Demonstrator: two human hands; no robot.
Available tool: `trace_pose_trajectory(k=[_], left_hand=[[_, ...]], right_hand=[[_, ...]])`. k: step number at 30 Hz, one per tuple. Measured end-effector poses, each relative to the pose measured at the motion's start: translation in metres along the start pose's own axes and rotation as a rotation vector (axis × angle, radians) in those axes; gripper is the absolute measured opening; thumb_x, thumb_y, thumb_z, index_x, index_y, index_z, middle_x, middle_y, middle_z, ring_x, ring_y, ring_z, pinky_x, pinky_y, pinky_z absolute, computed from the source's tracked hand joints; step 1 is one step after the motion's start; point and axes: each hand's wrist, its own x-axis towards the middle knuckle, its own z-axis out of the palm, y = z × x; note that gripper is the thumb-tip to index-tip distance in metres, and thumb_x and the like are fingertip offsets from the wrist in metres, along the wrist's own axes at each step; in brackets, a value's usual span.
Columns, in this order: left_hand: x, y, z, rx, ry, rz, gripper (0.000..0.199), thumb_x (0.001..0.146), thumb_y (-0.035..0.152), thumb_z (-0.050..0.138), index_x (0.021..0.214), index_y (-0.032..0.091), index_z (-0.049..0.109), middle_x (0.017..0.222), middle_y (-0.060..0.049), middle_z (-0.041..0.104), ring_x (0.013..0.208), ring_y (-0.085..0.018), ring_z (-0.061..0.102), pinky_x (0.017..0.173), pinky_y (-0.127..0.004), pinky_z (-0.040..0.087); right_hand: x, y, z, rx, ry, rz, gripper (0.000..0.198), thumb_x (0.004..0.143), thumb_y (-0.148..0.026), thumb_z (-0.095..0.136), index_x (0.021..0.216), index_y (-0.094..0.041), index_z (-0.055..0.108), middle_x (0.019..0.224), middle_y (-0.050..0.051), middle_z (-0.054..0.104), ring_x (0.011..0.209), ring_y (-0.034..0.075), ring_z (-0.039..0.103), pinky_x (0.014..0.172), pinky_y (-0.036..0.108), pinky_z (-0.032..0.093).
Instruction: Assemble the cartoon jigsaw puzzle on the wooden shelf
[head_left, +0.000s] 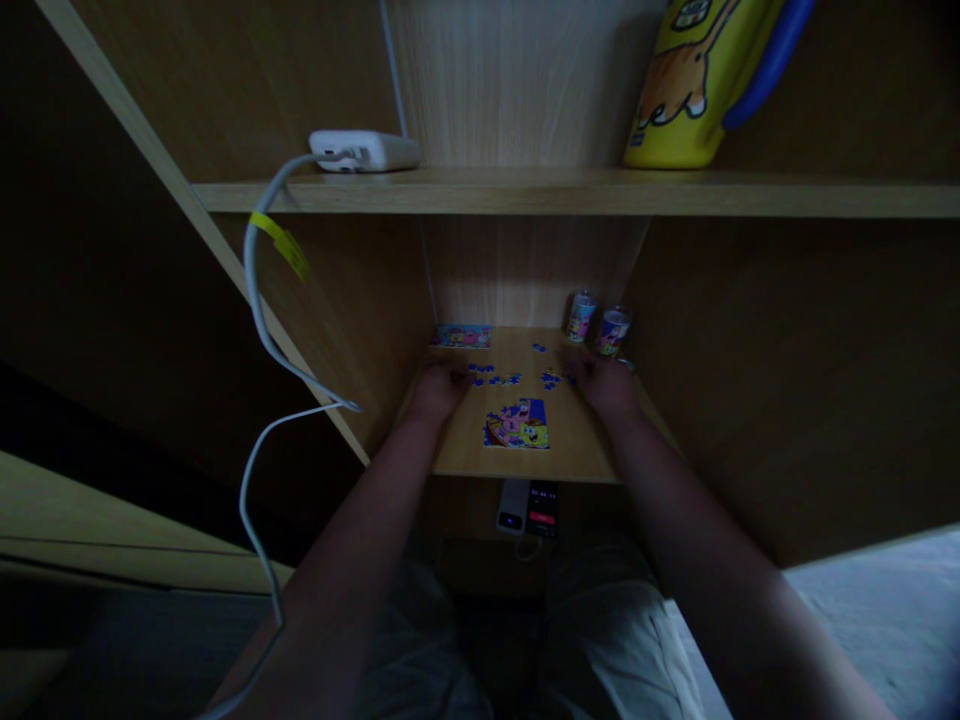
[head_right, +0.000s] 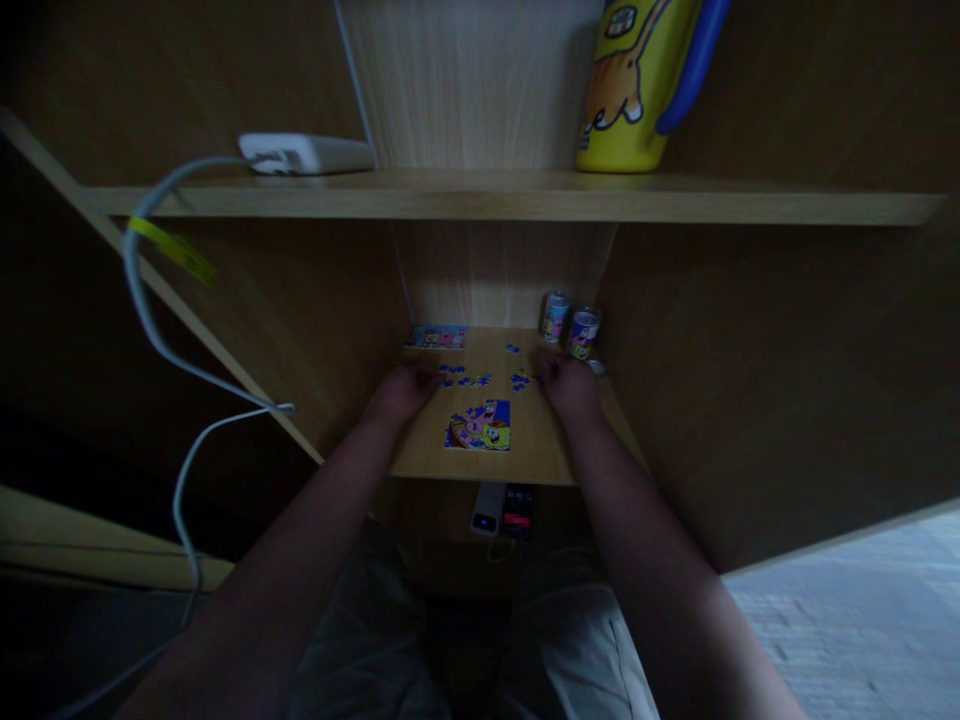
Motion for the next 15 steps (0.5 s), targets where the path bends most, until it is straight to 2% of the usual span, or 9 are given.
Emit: trace_pose_trajectory(k=[4,7,11,15], left_hand=[[0.0018,-0.0033,0.0029,-0.022,0.028,0.032,0.013,0.092,0.032,0.079,0.084,0.024,0.085,0.097,-0.012,0.083,0.109,-0.035,0.076,0.106,-0.044,0.06],[0.0016,-0.0028,0.0025,-0.023,0.037,0.028,0.012,0.093,0.032,0.079,0.09,0.023,0.085,0.103,-0.013,0.083,0.112,-0.035,0.075,0.108,-0.045,0.059],[0.001,-0.0011,0.0012,-0.012,0.009,0.011,0.02,0.097,0.031,0.073,0.104,0.02,0.087,0.114,-0.016,0.082,0.116,-0.036,0.075,0.11,-0.045,0.058],[0.0014,-0.0011,0.0011,0.022,0.002,0.007,0.021,0.098,0.026,0.069,0.102,0.02,0.088,0.113,-0.017,0.082,0.115,-0.036,0.076,0.111,-0.045,0.057]], right_hand=[[0.0008,0.0006,0.0016,0.005,0.009,0.007,0.049,0.114,-0.052,0.05,0.125,-0.02,0.085,0.114,0.018,0.085,0.101,0.03,0.08,0.084,0.034,0.056],[0.0013,0.0014,0.0031,0.009,0.015,0.006,0.05,0.114,-0.053,0.049,0.124,-0.02,0.085,0.113,0.017,0.085,0.101,0.03,0.08,0.083,0.033,0.056],[0.0007,0.0012,0.0023,0.026,0.013,0.008,0.052,0.115,-0.054,0.048,0.13,-0.02,0.083,0.117,0.018,0.085,0.103,0.031,0.08,0.084,0.034,0.056],[0.0,0.0005,0.0007,0.012,0.006,-0.002,0.052,0.115,-0.054,0.048,0.131,-0.019,0.083,0.116,0.019,0.085,0.102,0.032,0.081,0.083,0.035,0.055]])
